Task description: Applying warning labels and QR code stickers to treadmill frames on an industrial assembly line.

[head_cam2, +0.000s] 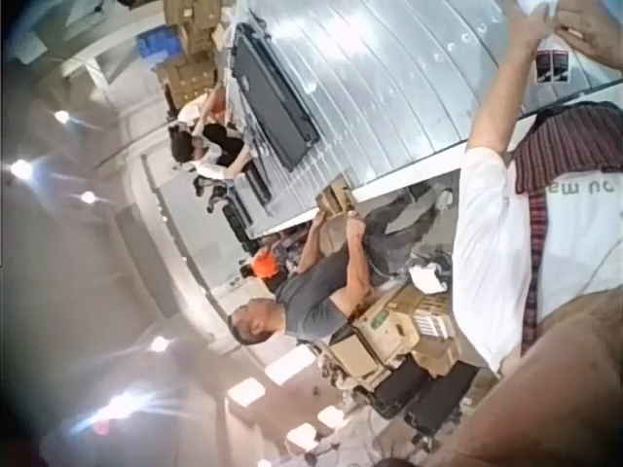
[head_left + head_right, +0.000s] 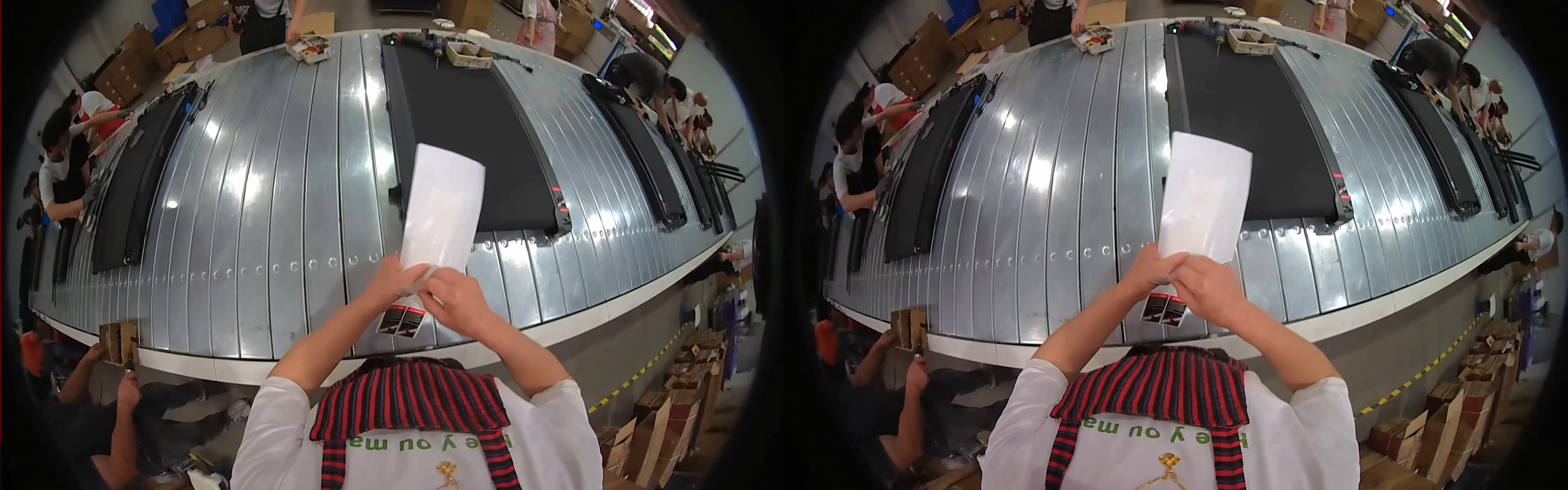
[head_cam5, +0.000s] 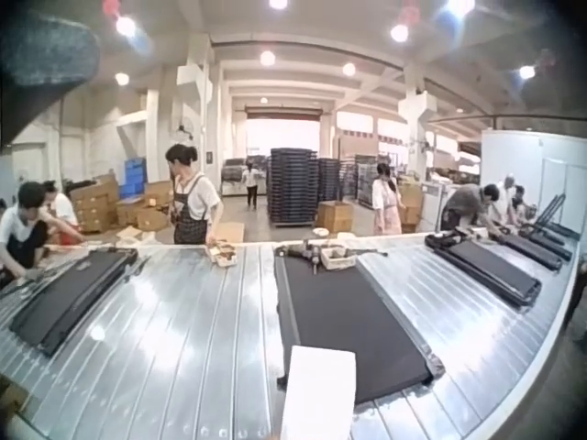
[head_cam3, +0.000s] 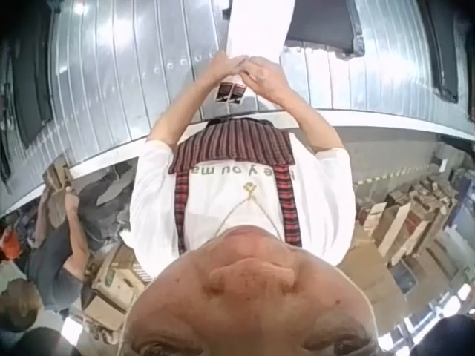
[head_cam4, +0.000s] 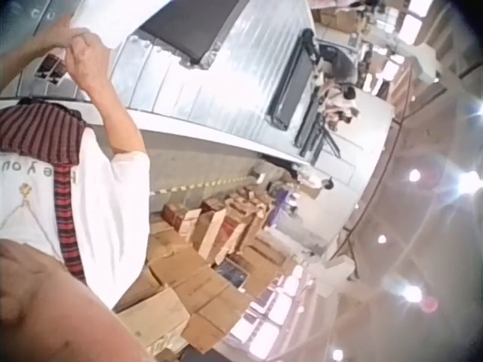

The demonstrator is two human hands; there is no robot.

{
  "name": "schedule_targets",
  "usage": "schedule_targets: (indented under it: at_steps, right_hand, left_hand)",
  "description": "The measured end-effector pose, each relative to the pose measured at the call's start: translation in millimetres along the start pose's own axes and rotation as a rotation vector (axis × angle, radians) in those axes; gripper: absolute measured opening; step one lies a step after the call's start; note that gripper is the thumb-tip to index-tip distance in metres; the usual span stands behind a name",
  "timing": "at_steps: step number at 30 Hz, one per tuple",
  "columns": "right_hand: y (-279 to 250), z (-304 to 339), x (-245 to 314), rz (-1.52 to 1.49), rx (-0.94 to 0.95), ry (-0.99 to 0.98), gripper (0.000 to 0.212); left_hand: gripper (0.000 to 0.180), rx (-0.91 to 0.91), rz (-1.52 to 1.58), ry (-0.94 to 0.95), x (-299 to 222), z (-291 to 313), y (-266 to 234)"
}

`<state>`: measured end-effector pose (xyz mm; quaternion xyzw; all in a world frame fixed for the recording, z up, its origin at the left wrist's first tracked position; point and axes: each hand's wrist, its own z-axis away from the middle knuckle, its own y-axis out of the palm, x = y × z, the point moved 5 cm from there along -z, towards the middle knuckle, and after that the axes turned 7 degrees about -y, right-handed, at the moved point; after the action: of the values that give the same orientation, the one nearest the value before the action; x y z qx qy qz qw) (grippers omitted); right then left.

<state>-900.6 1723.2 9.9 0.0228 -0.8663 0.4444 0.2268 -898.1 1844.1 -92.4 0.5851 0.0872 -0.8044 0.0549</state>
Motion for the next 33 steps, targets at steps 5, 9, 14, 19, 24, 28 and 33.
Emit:
schedule_targets:
  at_steps: [5,9,14,19,24,28,33]
  right_hand:
    - [-44,13,-27,-0.374,-0.105,0.317,0.007]
    - [-66,26,-81,-0.719,-0.318,0.594,0.005]
    - [-34,-7,-151,-0.736,-0.215,0.813,0.007]
    - [21,-31,-224,-0.880,-0.171,0.990,0.010]
    - [65,-38,-259,-0.923,-0.019,1.137,0.010]
    - [86,-39,-265,-0.925,0.127,1.168,0.010]
    - [105,-38,-267,-0.955,0.184,1.189,0.010]
  left_hand:
    - [0.034,0.183,-0.557,-0.172,36,-13,-42]
    - [0.031,0.586,-0.486,-0.082,25,7,-57]
    - [0.025,0.634,-0.824,0.014,53,-36,-69]
    - [0.008,0.333,-1.341,0.322,61,-72,-68]
    - [0.006,0.382,-1.350,0.413,45,-83,-53]
    - [0.008,0.278,-1.203,0.589,20,-92,-38]
    - [0.011,0.281,-1.240,0.585,11,-101,-31]
